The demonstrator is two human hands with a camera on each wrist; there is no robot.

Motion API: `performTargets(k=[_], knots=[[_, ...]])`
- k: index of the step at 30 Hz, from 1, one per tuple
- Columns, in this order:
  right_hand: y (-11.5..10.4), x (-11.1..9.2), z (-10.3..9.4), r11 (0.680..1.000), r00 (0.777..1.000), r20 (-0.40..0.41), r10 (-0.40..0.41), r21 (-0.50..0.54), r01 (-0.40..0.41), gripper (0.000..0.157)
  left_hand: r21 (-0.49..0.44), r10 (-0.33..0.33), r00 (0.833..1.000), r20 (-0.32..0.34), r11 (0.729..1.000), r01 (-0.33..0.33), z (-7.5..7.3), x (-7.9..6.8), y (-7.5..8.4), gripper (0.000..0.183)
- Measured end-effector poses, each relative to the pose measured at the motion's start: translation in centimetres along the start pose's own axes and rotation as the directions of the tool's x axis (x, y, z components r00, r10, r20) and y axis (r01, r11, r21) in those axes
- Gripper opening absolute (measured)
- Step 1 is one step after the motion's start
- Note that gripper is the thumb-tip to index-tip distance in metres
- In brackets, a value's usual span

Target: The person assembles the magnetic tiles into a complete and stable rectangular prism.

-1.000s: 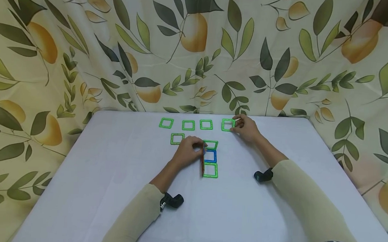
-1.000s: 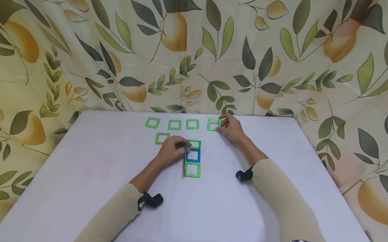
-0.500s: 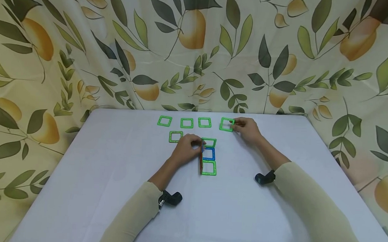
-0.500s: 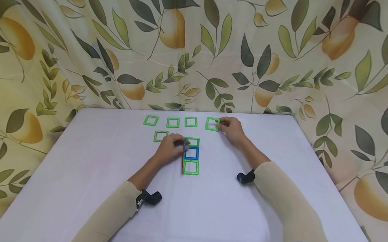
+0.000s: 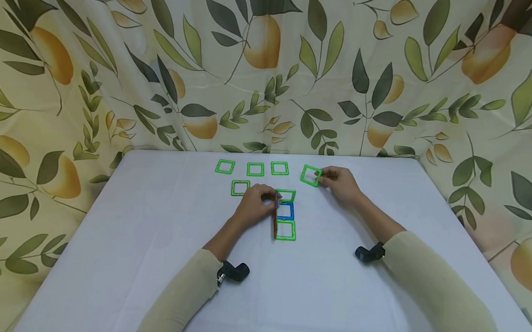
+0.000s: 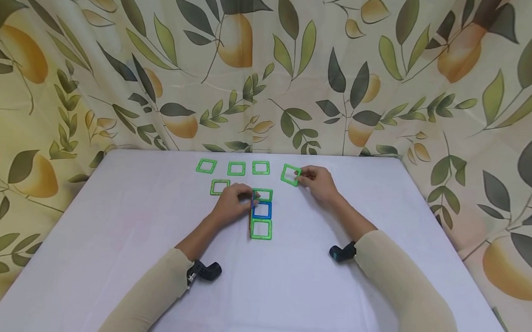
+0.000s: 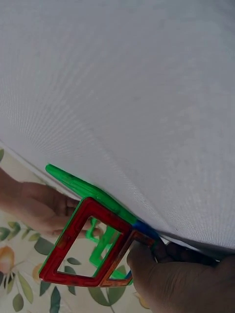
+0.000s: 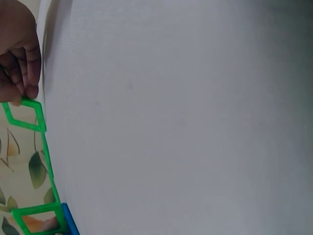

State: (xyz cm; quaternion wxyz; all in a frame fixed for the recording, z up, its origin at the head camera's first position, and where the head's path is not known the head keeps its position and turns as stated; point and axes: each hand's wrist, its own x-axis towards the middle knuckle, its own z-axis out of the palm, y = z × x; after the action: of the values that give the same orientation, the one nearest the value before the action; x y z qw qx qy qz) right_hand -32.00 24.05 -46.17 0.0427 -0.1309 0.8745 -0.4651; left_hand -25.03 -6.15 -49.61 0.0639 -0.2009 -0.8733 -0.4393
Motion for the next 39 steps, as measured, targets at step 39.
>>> performTargets(k=[39], knots=[[-4.1,-7.3,2.5,0.999,0.999,0.023,-0.038,0.022,0.037,0.015,-0.035,-0.006,1.0,0.011,0.999,0.007,-0.2,-0.1,0.3,0.018]])
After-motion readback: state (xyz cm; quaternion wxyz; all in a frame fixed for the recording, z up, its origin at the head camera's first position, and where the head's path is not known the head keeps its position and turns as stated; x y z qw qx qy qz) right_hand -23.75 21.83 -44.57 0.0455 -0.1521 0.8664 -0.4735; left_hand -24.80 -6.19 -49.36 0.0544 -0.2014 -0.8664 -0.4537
